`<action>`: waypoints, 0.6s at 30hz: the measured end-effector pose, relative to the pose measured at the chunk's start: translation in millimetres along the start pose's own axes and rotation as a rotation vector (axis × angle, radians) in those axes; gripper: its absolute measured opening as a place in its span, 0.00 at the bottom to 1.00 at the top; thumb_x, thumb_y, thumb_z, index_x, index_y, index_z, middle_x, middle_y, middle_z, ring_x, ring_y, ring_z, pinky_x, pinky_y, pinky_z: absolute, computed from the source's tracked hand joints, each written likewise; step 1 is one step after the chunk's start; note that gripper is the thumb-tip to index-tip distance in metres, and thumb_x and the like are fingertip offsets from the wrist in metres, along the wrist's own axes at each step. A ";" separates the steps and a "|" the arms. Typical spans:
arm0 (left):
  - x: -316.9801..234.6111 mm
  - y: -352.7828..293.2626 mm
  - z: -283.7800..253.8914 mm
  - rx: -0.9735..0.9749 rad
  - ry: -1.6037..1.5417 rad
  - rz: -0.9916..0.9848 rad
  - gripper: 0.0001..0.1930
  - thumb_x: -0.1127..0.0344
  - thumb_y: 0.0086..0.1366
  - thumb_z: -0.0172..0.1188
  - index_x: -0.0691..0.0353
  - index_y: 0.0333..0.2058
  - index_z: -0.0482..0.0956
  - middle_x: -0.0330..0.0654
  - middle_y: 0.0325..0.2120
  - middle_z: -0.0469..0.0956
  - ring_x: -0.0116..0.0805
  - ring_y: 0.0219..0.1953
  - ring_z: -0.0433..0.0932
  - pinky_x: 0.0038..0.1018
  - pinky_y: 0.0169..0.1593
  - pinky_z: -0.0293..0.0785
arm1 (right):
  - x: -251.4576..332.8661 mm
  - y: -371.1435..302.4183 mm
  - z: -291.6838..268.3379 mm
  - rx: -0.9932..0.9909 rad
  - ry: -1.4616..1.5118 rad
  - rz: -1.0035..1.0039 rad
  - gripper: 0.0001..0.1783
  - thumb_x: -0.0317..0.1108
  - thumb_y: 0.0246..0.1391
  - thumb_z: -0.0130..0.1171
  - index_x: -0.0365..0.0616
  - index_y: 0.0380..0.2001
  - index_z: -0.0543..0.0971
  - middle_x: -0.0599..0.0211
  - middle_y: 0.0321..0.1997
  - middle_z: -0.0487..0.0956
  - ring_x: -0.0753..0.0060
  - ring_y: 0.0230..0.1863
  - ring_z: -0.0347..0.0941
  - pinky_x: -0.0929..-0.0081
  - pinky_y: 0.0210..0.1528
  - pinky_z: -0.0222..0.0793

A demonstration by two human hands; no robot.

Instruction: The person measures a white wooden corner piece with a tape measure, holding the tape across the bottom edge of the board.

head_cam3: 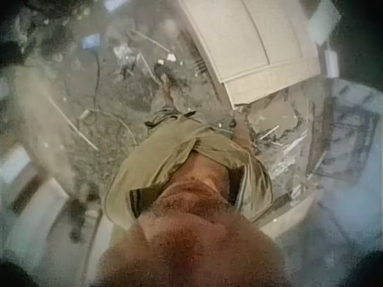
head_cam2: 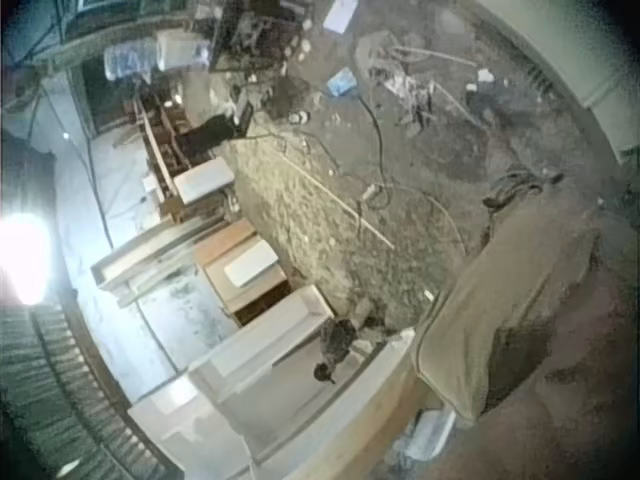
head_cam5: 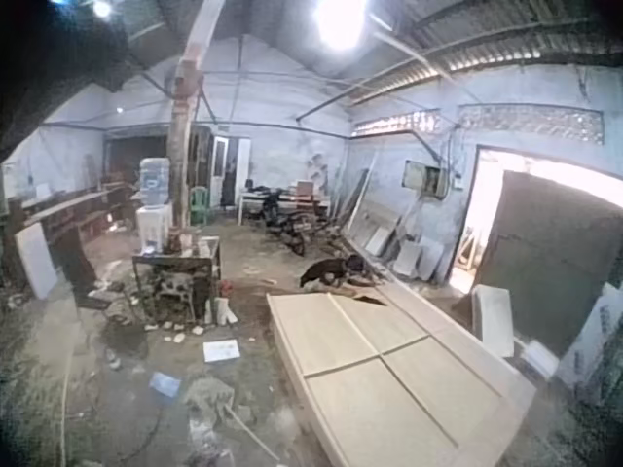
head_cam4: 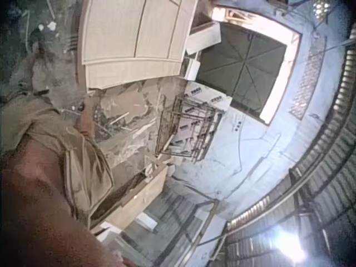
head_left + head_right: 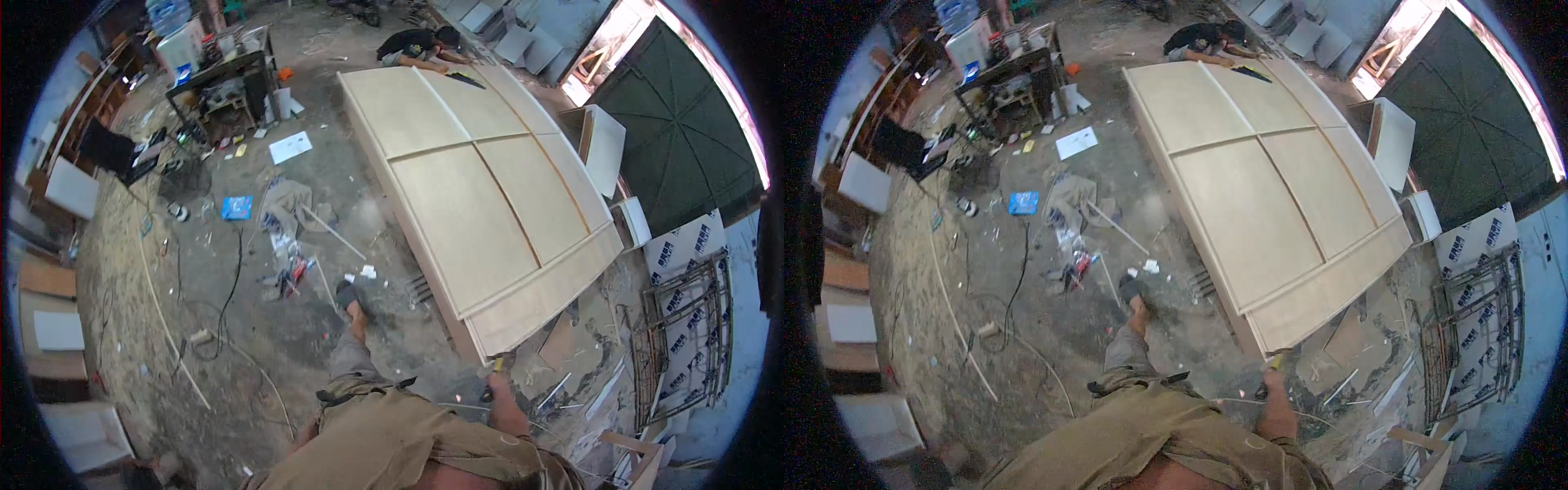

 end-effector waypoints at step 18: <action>-939.6 -287.8 -24.8 0.800 -0.137 2.113 0.17 0.57 0.70 0.51 0.66 0.44 0.77 0.46 0.36 0.80 0.43 0.34 0.80 0.40 0.42 0.77 | 617.0 121.2 80.8 0.677 -0.402 -0.200 0.25 0.47 0.49 0.62 0.37 0.43 0.82 0.45 0.41 0.83 0.50 0.42 0.80 0.59 0.44 0.74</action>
Point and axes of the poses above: each hand's wrist, its own y-axis towards the middle knuckle, its own z-axis out of the palm, x = y × z, the point moved 6 cm from there along y, towards the middle knuckle
